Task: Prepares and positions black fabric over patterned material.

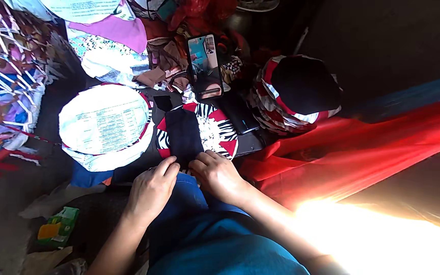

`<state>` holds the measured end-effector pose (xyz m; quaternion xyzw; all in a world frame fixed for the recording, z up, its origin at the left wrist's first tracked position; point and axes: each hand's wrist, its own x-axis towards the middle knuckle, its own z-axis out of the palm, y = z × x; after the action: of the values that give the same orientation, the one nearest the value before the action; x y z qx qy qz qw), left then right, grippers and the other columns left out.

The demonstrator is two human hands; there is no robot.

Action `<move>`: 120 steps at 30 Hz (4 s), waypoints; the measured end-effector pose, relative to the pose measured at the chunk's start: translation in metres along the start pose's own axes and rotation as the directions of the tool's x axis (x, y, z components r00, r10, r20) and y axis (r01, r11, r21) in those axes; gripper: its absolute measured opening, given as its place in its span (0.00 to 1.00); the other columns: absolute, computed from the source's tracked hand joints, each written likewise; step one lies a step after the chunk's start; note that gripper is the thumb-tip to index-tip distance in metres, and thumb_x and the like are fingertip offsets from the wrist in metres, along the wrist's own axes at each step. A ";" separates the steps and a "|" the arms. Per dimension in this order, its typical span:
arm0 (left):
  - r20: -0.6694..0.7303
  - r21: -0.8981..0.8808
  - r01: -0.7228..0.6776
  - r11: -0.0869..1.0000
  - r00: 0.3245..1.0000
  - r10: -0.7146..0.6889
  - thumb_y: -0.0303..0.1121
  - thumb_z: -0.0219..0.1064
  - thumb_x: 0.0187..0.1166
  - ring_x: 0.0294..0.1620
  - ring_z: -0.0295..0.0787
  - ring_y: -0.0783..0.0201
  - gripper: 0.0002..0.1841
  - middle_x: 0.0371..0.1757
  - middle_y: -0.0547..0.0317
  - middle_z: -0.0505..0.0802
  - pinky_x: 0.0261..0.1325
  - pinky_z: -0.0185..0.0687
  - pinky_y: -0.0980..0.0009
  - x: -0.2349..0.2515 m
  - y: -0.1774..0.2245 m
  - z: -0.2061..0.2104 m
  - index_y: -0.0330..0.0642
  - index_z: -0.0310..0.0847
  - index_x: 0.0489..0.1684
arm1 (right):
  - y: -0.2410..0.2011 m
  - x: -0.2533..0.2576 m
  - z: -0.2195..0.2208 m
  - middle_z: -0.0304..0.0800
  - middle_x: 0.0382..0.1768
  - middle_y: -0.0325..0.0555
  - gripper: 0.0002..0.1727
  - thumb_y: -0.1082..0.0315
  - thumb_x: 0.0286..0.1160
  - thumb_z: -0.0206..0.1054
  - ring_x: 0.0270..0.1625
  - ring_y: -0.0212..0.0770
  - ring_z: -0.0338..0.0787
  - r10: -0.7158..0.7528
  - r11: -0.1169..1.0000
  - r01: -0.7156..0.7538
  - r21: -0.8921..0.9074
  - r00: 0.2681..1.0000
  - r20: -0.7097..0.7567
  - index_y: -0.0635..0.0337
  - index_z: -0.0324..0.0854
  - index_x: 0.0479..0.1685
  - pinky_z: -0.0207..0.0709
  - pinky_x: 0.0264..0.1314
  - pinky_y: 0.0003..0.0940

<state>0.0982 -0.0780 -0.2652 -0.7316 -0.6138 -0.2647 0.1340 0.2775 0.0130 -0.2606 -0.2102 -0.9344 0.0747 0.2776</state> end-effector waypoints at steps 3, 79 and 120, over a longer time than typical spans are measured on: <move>0.014 0.005 0.001 1.000 1.000 -0.001 0.26 0.60 0.78 0.29 0.94 0.50 0.10 0.52 0.47 0.96 0.26 0.85 0.60 0.000 0.000 -0.001 0.38 0.90 0.36 | -0.001 0.000 0.001 0.89 0.32 0.48 0.10 0.68 0.78 0.65 0.38 0.50 0.90 -0.002 1.000 0.002 -0.010 1.000 0.003 0.61 0.90 0.36 0.82 0.37 0.41; -0.091 -0.011 0.086 0.996 0.992 -0.087 0.36 0.64 0.83 0.34 0.95 0.53 0.15 0.66 0.49 0.93 0.30 0.85 0.64 -0.029 0.008 0.022 0.41 0.90 0.61 | 0.066 0.152 0.019 0.90 0.58 0.59 0.13 0.72 0.81 0.61 0.68 0.60 0.84 0.255 0.964 -0.228 -0.134 0.939 0.232 0.64 0.87 0.55 0.73 0.68 0.57; 0.477 0.084 0.298 0.951 0.826 -0.301 0.20 0.48 0.88 0.77 0.80 0.39 0.24 0.80 0.48 0.82 0.68 0.75 0.32 0.116 -0.051 -0.010 0.45 0.80 0.78 | 0.022 -0.016 0.002 0.92 0.44 0.44 0.11 0.61 0.79 0.67 0.52 0.47 0.88 -0.179 0.984 0.176 -0.034 0.974 -0.138 0.54 0.93 0.48 0.79 0.53 0.41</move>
<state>0.0591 0.0230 -0.1994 -0.6687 -0.7353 -0.0893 -0.0648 0.2967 0.0259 -0.2756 -0.1336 -0.9283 0.0245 0.3462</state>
